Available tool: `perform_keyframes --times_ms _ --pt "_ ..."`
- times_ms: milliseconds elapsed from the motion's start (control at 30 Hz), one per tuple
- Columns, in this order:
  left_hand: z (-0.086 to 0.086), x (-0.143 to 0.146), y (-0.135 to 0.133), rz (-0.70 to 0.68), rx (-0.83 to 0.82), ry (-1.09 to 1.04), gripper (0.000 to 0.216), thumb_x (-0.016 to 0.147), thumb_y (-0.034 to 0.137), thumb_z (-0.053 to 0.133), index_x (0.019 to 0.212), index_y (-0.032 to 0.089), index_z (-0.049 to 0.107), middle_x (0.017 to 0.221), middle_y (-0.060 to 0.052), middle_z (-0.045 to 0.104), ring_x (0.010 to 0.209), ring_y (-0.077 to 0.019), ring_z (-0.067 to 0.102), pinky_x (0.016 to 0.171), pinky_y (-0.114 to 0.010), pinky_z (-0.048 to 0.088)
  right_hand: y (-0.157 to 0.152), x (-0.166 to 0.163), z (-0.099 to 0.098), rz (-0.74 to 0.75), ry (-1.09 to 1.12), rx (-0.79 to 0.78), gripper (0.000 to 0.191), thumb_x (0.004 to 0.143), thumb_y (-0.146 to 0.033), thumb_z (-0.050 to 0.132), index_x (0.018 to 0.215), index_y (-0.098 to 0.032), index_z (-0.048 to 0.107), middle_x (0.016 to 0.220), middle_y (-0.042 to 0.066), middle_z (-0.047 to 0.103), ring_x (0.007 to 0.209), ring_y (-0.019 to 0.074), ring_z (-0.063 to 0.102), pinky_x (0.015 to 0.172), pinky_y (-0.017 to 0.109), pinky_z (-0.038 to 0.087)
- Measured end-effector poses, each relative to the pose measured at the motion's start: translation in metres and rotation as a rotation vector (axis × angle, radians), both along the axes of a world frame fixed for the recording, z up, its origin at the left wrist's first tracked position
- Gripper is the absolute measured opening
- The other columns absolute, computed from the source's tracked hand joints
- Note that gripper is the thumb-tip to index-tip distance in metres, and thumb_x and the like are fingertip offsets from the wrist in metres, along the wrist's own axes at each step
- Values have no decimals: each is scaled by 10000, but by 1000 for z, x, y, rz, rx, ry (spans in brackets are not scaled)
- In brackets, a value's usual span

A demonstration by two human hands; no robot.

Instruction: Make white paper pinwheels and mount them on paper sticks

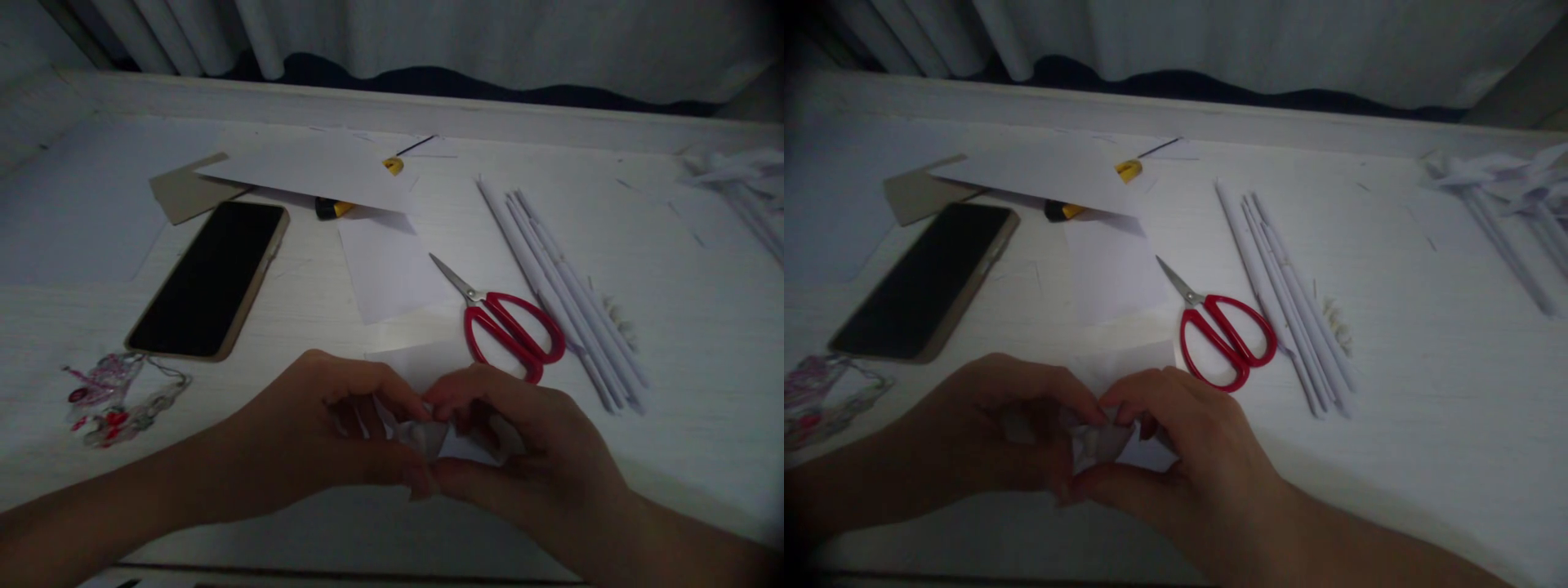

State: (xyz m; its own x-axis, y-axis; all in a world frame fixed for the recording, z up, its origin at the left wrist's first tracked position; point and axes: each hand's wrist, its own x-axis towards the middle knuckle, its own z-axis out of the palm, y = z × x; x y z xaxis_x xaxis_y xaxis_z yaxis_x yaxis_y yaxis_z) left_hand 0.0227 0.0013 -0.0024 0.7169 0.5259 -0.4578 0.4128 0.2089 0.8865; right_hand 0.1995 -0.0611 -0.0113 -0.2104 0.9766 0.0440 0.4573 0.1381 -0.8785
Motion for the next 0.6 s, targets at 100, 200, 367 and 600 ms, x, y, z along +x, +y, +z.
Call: perform_keyframes --times_ms 100,200,367,600 --pt "-2 -1 1 27 -93 -17 262 607 255 706 842 217 595 610 51 632 535 -86 574 487 -145 418 1 1 4 -10 -13 -33 372 544 -231 758 854 -239 553 661 -59 569 563 100 521 491 190 426" --pt "-2 -1 3 77 -36 56 247 587 278 713 786 193 594 534 64 568 475 -63 510 439 -130 372 4 6 8 -86 -64 -58 347 567 -294 739 854 -243 551 691 -42 557 572 113 512 445 195 408" --pt "0 0 5 85 91 137 237 616 335 675 798 198 612 509 66 540 450 -63 474 409 -135 339 14 22 13 -213 -395 69 164 759 -377 544 782 -215 532 630 -21 508 535 132 473 473 254 365" --pt "-2 -2 5 36 179 141 237 645 372 647 812 205 643 560 42 601 487 -77 513 438 -143 372 16 25 5 -153 -566 129 145 707 -272 627 769 -200 518 653 -18 525 555 136 489 476 249 351"
